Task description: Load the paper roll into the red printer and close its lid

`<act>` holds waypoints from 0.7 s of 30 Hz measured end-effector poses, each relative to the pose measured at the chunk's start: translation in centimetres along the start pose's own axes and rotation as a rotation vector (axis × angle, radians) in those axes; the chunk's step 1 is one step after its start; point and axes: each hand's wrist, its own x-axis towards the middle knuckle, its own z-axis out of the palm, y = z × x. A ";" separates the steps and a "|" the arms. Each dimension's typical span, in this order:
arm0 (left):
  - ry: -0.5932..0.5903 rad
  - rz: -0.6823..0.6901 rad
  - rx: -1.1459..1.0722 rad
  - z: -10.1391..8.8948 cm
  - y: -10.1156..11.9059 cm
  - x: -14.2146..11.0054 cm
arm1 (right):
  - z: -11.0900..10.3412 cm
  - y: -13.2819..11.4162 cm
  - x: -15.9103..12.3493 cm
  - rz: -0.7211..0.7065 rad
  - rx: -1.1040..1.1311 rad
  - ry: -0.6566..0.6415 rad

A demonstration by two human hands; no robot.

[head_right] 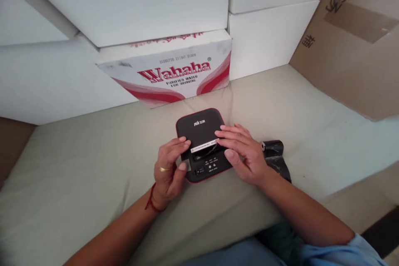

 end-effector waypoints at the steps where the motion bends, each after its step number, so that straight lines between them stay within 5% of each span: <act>1: 0.001 -0.033 -0.073 0.0 -0.1 -0.2 | -0.1 -0.1 -0.2 -0.013 0.013 -0.015; 5: 0.078 -0.262 -0.257 0.2 -0.1 -0.9 | -0.3 -0.8 -0.8 -0.072 -0.039 0.053; 10: -0.021 -0.513 -0.427 0.7 -0.5 -1.2 | 0.1 -1.1 -0.9 -0.115 -0.130 0.147; 21: -0.088 -0.674 -0.711 1.7 -0.9 -1.6 | -0.1 -0.6 -1.0 -0.243 -0.122 0.086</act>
